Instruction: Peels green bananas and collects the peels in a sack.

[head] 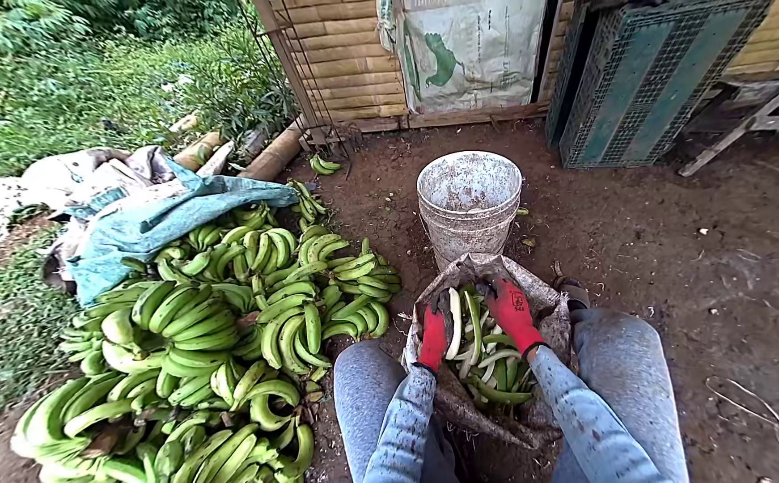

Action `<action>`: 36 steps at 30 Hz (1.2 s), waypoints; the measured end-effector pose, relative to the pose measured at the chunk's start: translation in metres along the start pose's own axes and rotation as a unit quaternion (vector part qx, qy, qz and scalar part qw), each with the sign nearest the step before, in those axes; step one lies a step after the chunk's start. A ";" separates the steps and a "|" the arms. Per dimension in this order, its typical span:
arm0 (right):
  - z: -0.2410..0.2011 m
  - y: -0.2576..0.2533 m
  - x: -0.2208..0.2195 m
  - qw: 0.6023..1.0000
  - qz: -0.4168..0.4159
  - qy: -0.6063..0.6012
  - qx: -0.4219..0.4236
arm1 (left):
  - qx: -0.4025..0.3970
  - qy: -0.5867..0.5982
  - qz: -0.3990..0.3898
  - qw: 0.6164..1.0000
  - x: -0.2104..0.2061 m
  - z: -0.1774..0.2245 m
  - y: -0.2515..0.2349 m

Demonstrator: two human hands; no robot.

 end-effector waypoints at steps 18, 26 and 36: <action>0.000 0.016 0.026 0.990 0.086 -0.109 -0.004 | -0.246 0.092 0.022 0.965 0.014 0.089 -0.038; 0.007 0.021 0.034 0.968 0.091 -0.234 -0.007 | -0.138 -0.377 -0.166 0.901 -0.042 0.041 -0.076; 0.011 0.026 0.037 0.981 0.080 -0.176 -0.005 | 0.140 -0.619 -0.282 0.719 -0.035 -0.106 -0.010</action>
Point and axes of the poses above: each hand's wrist, its own y-axis away from the middle knuckle, its own x-axis out of the back of the hand, z = x × y, the point moved 5 cm from there along -y, towards the middle knuckle, and after that the axes turned 3 degrees about -x, right-handed, at the moved point
